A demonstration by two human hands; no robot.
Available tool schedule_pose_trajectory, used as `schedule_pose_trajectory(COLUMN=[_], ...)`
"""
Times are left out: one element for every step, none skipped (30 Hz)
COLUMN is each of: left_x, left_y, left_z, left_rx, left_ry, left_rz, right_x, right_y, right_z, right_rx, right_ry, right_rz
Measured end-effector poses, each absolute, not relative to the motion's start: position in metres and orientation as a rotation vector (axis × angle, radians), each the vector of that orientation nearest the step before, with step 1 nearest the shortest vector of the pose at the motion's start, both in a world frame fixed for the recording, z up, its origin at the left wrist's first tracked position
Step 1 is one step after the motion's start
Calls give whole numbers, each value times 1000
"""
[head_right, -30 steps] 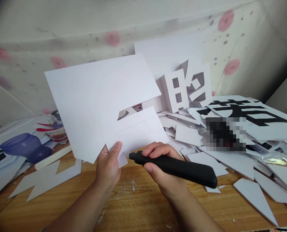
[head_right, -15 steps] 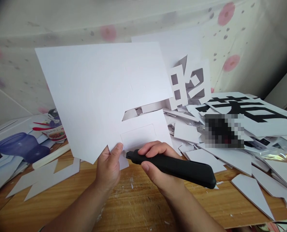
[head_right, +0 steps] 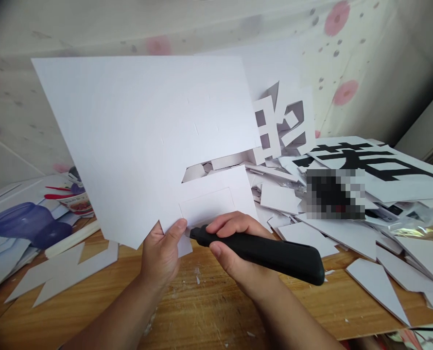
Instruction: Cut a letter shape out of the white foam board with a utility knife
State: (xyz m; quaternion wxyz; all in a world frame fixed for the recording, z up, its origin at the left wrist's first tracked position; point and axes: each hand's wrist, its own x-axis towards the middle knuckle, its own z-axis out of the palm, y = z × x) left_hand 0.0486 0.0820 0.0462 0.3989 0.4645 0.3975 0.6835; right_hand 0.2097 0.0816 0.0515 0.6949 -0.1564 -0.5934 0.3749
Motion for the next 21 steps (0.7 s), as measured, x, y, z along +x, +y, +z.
schedule_pose_trajectory(left_x=[49, 48, 49, 49, 49, 49, 49, 50, 50, 51, 51, 51, 51, 51, 50, 50, 49, 49, 49, 48, 48], left_y=[81, 81, 80, 80, 79, 79, 79, 79, 79, 79, 79, 79, 79, 78, 78, 77, 77, 76, 76, 76, 76], left_z=[46, 46, 46, 46, 47, 48, 48, 49, 50, 51, 52, 52, 52, 52, 52, 52, 51, 51, 51, 51, 51], left_rx=[1170, 1160, 1152, 1146, 1145, 1144, 1145, 1143, 1139, 1132, 1126, 1122, 1120, 1119, 1120, 1122, 1123, 1123, 1124, 1129, 1138], left_ry=[998, 990, 981, 973, 968, 966, 963, 959, 953, 944, 933, 921, 910, 903, 898, 896, 897, 899, 899, 898, 897], left_rz=[1733, 1734, 1731, 1727, 1721, 1714, 1709, 1706, 1706, 1707, 1706, 1704, 1699, 1696, 1693, 1693, 1692, 1690, 1687, 1685, 1684], right_x=[210, 211, 211, 212, 212, 213, 213, 214, 215, 216, 217, 218, 219, 219, 220, 220, 219, 219, 218, 218, 218], right_y=[81, 80, 80, 79, 79, 80, 80, 81, 81, 82, 83, 84, 84, 84, 83, 82, 81, 80, 78, 77, 77], right_z=[52, 52, 52, 52, 52, 52, 52, 52, 52, 52, 52, 52, 52, 53, 53, 54, 55, 55, 56, 56, 56], right_rx=[-349, -346, -339, -329, -309, -283, -258, -245, -240, -239, -239, -237, -226, -216, -212, -217, -229, -237, -242, -245, -245], right_ry=[-1320, -1311, -1301, -1288, -1279, -1277, -1277, -1277, -1275, -1276, -1279, -1285, -1297, -1306, -1303, -1288, -1266, -1247, -1232, -1224, -1222], right_rz=[845, 865, 892, 921, 950, 974, 991, 1001, 1002, 999, 993, 986, 982, 979, 980, 983, 987, 990, 993, 995, 995])
